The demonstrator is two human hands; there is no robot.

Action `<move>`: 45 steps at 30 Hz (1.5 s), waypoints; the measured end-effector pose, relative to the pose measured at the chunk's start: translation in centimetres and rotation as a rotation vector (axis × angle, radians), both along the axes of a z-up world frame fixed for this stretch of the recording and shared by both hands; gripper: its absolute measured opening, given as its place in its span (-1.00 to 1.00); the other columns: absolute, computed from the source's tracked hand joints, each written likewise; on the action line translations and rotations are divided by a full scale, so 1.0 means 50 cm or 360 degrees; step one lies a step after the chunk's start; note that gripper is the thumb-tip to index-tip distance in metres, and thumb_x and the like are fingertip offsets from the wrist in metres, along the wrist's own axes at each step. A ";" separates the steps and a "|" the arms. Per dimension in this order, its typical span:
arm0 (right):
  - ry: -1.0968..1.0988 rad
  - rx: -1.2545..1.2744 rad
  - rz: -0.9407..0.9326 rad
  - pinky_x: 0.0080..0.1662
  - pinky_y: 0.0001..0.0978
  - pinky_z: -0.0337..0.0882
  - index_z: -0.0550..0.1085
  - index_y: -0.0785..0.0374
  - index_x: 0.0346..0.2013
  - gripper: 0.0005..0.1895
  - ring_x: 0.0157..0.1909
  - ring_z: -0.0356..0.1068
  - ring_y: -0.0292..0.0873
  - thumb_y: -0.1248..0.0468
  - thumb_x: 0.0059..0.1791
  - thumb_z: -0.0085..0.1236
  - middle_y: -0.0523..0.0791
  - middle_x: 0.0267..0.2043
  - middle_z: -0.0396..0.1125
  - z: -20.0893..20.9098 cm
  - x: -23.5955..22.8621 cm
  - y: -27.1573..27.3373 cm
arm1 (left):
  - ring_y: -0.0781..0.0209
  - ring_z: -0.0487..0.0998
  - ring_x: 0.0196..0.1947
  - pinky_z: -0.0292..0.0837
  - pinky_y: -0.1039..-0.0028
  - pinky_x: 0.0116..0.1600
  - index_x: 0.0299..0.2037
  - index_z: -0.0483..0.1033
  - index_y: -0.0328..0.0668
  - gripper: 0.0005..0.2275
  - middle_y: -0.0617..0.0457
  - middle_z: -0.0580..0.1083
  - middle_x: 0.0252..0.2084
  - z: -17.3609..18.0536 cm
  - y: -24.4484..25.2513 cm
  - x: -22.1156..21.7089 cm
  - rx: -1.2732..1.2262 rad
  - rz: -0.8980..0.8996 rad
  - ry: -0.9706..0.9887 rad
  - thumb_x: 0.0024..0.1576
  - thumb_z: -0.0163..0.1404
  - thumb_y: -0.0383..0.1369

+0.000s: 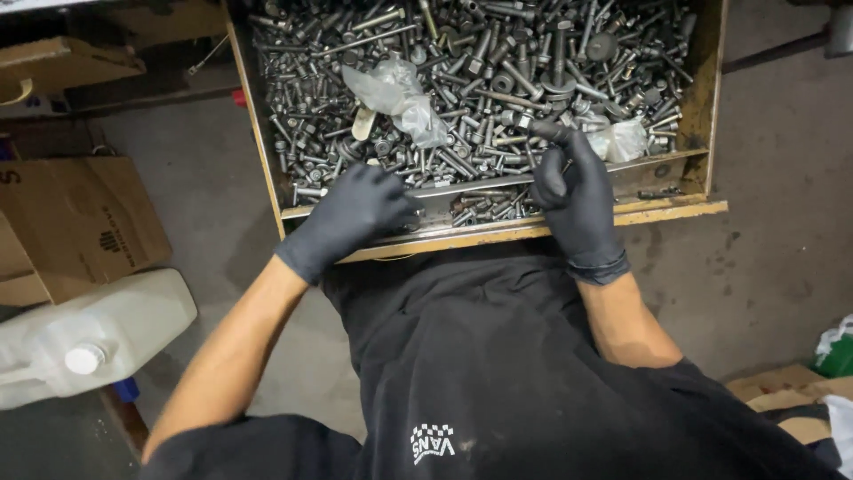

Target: The person sorts through a large collection of metal fasteners in an open drawer. They pick up individual bolts and screws, inspect them by turning them over in their gloved hands, and place them back into the drawer.

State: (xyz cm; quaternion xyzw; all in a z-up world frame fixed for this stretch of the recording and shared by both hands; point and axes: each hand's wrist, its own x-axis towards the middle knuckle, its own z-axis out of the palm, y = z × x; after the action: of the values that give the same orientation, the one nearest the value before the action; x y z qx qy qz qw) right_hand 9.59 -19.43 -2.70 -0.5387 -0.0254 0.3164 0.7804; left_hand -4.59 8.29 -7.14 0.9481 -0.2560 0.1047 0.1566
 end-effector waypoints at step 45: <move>-0.0295 0.0158 0.0407 -0.43 -0.45 0.53 0.52 0.55 -0.30 -0.75 -0.53 0.56 -0.10 0.44 -0.15 0.41 0.02 -0.66 0.37 0.168 -0.147 0.021 | 0.13 0.24 -0.38 0.40 0.35 -0.17 -0.11 0.64 -0.01 -0.83 0.13 0.29 -0.38 0.273 -0.145 -0.014 -0.1514 0.0158 -0.0564 0.16 0.22 -0.22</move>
State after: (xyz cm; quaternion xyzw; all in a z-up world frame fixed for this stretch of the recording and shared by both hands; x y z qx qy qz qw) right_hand 2.25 -18.36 5.71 -0.5188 -0.1812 0.3604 0.7537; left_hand -5.31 1.05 6.52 0.7506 -0.1573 0.3761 0.5200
